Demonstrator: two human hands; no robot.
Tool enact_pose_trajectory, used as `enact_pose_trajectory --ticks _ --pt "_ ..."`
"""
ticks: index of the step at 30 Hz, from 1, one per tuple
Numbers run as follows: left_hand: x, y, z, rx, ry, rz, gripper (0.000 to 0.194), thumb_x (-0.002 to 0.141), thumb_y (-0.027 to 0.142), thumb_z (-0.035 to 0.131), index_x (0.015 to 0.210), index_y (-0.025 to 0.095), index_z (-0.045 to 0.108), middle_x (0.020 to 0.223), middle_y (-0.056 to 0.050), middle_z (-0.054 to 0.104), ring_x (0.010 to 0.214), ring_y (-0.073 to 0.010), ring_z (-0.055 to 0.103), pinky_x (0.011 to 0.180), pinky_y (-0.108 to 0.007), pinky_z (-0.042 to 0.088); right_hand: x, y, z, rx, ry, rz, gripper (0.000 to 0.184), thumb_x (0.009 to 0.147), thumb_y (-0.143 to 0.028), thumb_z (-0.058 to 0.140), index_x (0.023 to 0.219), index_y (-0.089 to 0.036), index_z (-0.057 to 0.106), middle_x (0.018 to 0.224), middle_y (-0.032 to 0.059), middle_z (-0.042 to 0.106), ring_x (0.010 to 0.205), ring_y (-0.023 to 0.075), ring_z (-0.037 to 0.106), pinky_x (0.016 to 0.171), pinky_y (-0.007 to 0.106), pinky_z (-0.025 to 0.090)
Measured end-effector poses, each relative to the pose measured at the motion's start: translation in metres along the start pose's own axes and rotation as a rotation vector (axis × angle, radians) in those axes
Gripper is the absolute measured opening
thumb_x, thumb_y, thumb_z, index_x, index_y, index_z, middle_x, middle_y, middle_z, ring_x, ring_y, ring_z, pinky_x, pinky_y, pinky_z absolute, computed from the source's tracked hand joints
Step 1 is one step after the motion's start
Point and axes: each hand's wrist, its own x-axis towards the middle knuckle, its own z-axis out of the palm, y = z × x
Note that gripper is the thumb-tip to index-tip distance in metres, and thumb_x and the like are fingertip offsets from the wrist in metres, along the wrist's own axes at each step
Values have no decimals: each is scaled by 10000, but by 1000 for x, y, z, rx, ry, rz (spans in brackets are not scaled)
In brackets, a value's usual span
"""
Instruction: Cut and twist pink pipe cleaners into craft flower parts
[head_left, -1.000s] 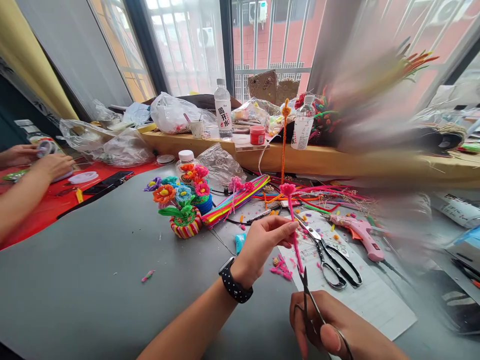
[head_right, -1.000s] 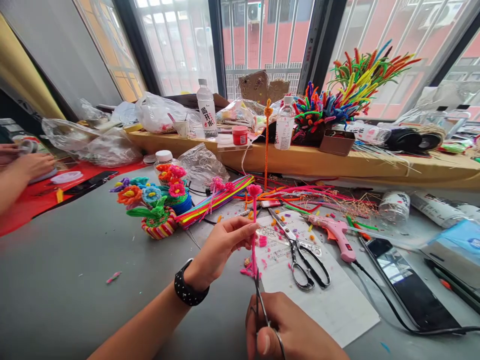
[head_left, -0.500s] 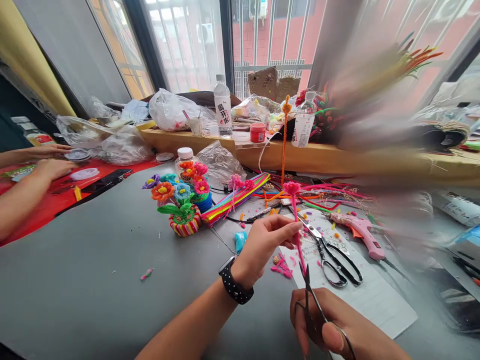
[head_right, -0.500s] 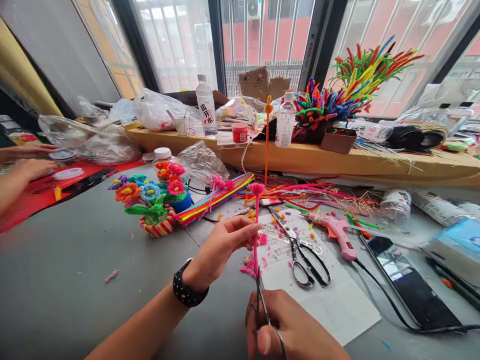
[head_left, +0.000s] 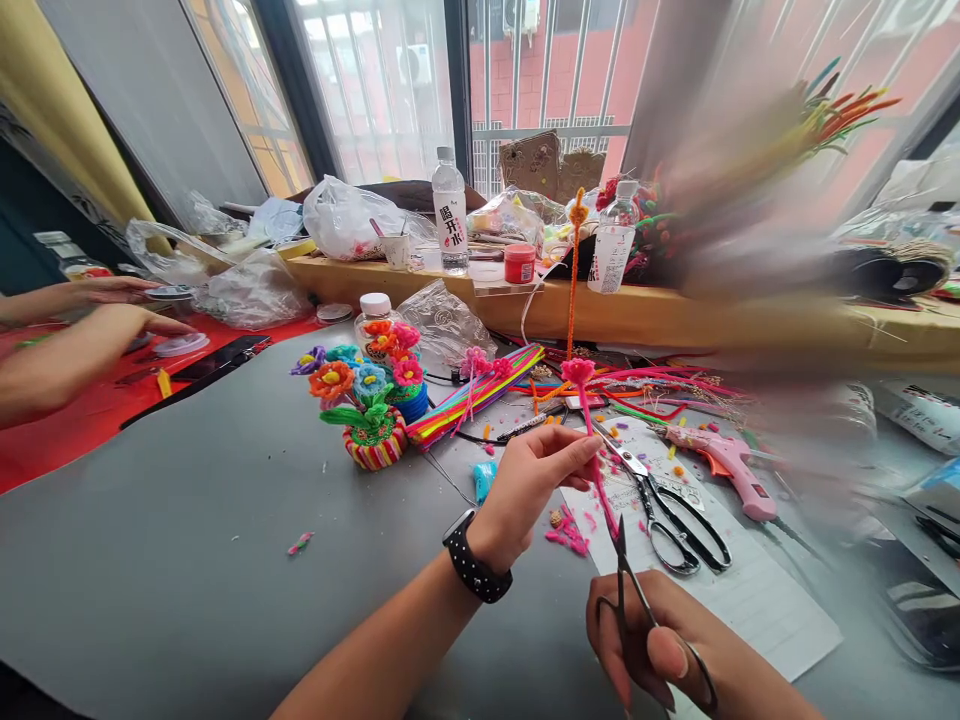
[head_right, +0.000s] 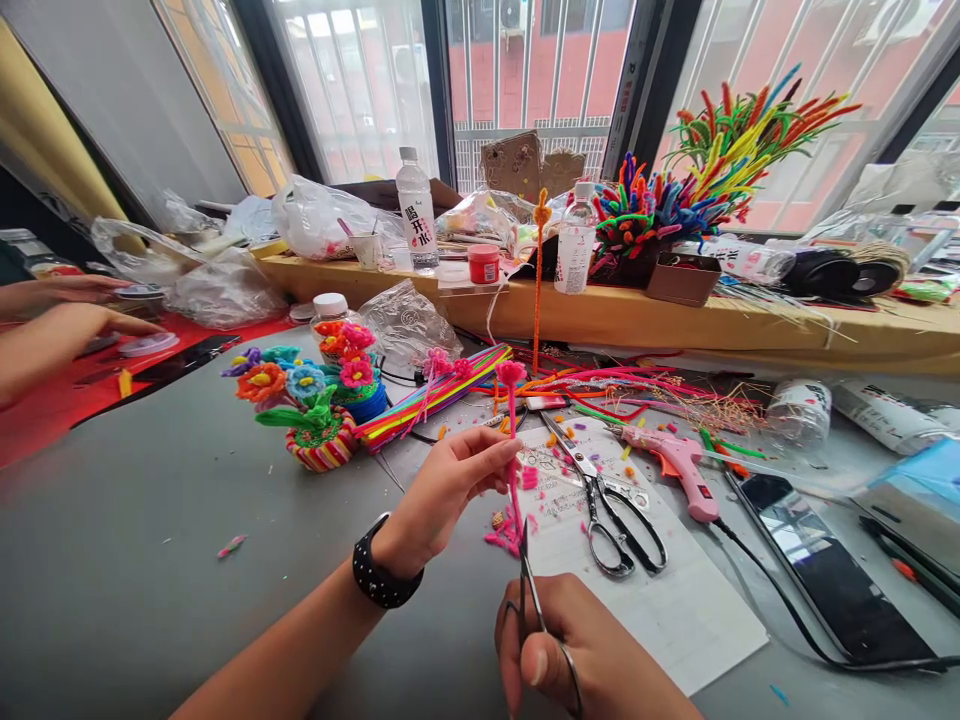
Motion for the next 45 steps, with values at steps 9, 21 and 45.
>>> enact_pose_trajectory --ticks 9,21,45 --pt "0 2 2 -6 33 -6 207 628 316 654 648 123 581 578 15 540 508 -50 471 527 -182 382 1 -4 3 67 36 4 698 625 -763 330 502 -104 526 555 -15 400 350 19 250 351 203 158" --pt "0 1 1 -21 43 5 189 650 296 638 657 120 571 588 19 536 517 -43 470 532 -174 376 2 7 2 89 64 -21 647 639 -733 378 436 -129 491 459 -30 373 365 47 281 369 212 178" --pt "1 0 -1 -66 51 7 211 621 309 659 680 116 597 625 -2 545 552 -60 489 548 -182 395 6 9 4 -78 153 38 650 673 -703 374 328 -154 415 390 -25 340 383 73 328 402 223 218"
